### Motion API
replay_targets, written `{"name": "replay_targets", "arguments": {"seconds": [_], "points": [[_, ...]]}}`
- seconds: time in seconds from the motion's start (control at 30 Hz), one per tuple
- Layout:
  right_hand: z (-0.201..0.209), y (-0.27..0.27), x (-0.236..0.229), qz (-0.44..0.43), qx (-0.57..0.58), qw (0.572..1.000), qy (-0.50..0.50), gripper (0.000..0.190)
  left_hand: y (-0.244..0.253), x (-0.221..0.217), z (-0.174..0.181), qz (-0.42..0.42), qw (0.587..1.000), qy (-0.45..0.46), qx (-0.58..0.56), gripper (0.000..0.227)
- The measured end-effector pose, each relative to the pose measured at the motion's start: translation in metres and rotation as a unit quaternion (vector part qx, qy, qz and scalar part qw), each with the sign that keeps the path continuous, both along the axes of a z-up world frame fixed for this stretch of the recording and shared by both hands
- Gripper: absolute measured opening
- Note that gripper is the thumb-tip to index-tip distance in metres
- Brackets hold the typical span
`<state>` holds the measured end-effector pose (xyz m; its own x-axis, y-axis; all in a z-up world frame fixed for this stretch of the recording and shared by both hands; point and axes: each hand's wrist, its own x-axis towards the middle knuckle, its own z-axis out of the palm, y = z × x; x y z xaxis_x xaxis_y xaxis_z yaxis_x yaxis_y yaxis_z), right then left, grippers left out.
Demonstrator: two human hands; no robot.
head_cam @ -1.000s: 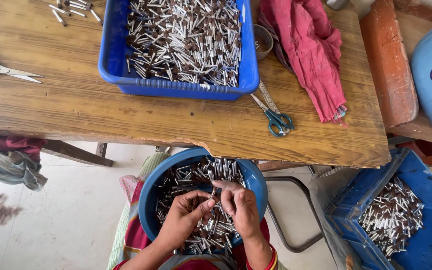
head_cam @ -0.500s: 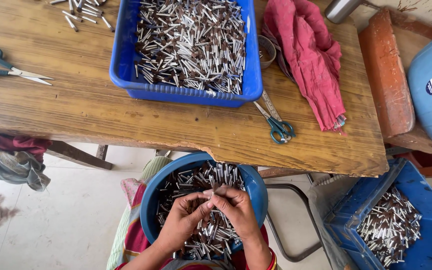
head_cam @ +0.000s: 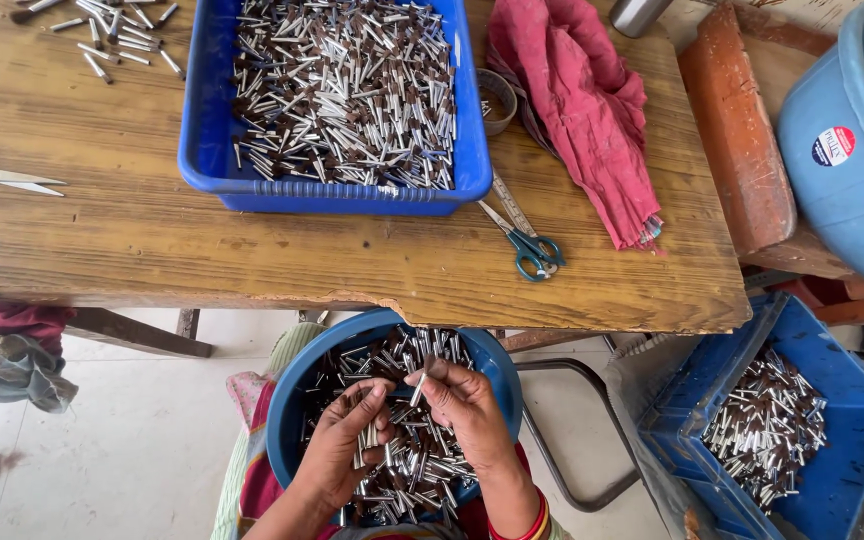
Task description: The person sits at a wooden table and sorts small, cylindrical metal parts from a blue bowl into a blue rectangular tray. They pick up handfuls of the parts, separate them, and place the sorted pieces into the tray on the table.
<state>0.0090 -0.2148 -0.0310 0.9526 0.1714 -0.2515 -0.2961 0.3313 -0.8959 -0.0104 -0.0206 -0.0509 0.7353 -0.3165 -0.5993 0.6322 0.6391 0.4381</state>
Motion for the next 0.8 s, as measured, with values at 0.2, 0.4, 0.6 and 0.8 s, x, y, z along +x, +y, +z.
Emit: {"name": "replay_targets", "arguments": {"seconds": [0.2, 0.4, 0.6, 0.8], "points": [[0.018, 0.015, -0.008, 0.037, -0.218, 0.966, -0.136, 0.014, -0.008, 0.006, 0.011, 0.017, 0.997, 0.073, 0.006, 0.028], [0.058, 0.012, -0.013, 0.011, -0.394, 0.900, -0.188, 0.021, -0.018, 0.002, -0.052, 0.017, 0.996, 0.076, -0.046, 0.036], [0.012, -0.046, -0.047, -0.147, -0.368, 0.890, -0.226, 0.022, -0.032, 0.023, -0.139, -0.151, 0.974, -0.038, -0.163, 0.039], [-0.105, -0.092, -0.087, -0.339, 0.078, 0.936, -0.060, 0.024, -0.210, 0.036, -0.022, -0.295, 0.954, 0.043, -0.028, 0.037]]}}
